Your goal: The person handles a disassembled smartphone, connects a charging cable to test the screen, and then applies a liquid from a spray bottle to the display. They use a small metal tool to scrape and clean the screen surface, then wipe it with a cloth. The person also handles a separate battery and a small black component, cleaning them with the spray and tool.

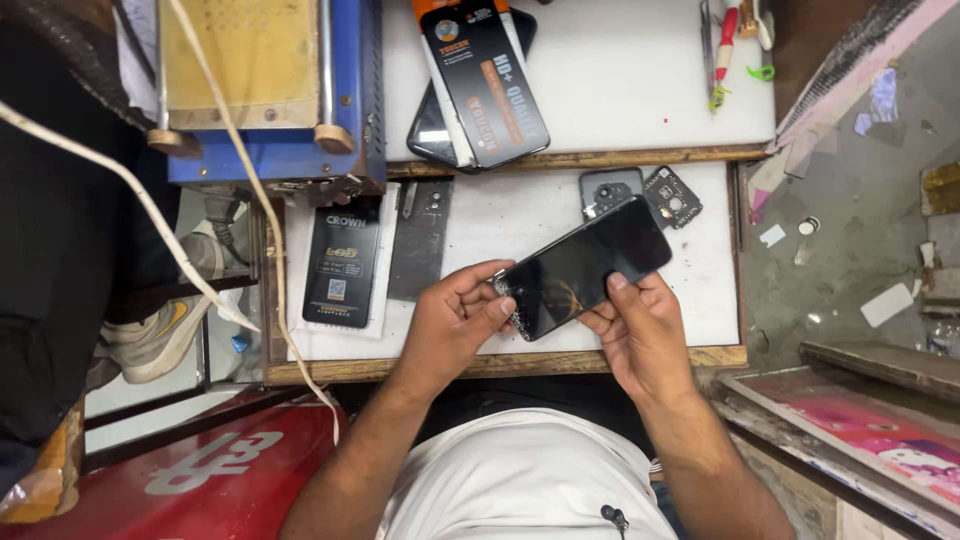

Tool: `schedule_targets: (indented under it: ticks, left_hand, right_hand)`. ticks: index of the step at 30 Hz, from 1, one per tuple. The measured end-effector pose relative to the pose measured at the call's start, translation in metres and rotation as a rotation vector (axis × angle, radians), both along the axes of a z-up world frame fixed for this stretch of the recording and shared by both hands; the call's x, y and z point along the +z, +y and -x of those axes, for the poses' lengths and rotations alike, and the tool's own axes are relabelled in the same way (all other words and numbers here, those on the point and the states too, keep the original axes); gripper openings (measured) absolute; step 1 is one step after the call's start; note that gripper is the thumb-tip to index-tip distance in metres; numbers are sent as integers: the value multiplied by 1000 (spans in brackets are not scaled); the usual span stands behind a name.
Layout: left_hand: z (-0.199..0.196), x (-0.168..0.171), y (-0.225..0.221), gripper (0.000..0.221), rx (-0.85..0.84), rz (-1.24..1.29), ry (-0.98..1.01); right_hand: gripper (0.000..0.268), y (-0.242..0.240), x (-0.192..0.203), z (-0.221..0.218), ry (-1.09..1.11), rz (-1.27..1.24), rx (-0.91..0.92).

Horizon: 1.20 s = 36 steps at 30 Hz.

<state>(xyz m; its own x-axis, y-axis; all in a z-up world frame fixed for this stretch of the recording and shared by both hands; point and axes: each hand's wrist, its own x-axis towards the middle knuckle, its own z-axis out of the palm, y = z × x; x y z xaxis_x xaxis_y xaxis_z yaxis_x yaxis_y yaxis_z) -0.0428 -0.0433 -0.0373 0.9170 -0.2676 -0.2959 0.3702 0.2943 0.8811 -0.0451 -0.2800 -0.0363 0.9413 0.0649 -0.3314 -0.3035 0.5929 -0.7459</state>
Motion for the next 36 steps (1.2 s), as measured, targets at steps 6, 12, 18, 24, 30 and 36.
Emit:
schedule_targets:
  ticks: [6,12,18,24,30,36]
  left_hand:
    - [9,15,-7,64,59,-22,-61]
    - [8,13,-14,38,88,-37,-65]
    - [11,21,-12,38,102,-67,-178]
    - [17,39,-11,34,157,-549,-555]
    - [12,49,-21,24,204,-766,-1319]
    - [17,45,-27,20,153,-763,-1311]
  right_hand:
    - [35,3,7,5,-30,-86,36]
    - [37,6,11,11,-90,-97,-16]
    - [40,3,-1,13,-151,-145,17]
    - [55,-8,-8,17,-191,-143,39]
    - [92,13,22,6,-325,-317,85]
    - [93,15,36,2,-269,-266,35]
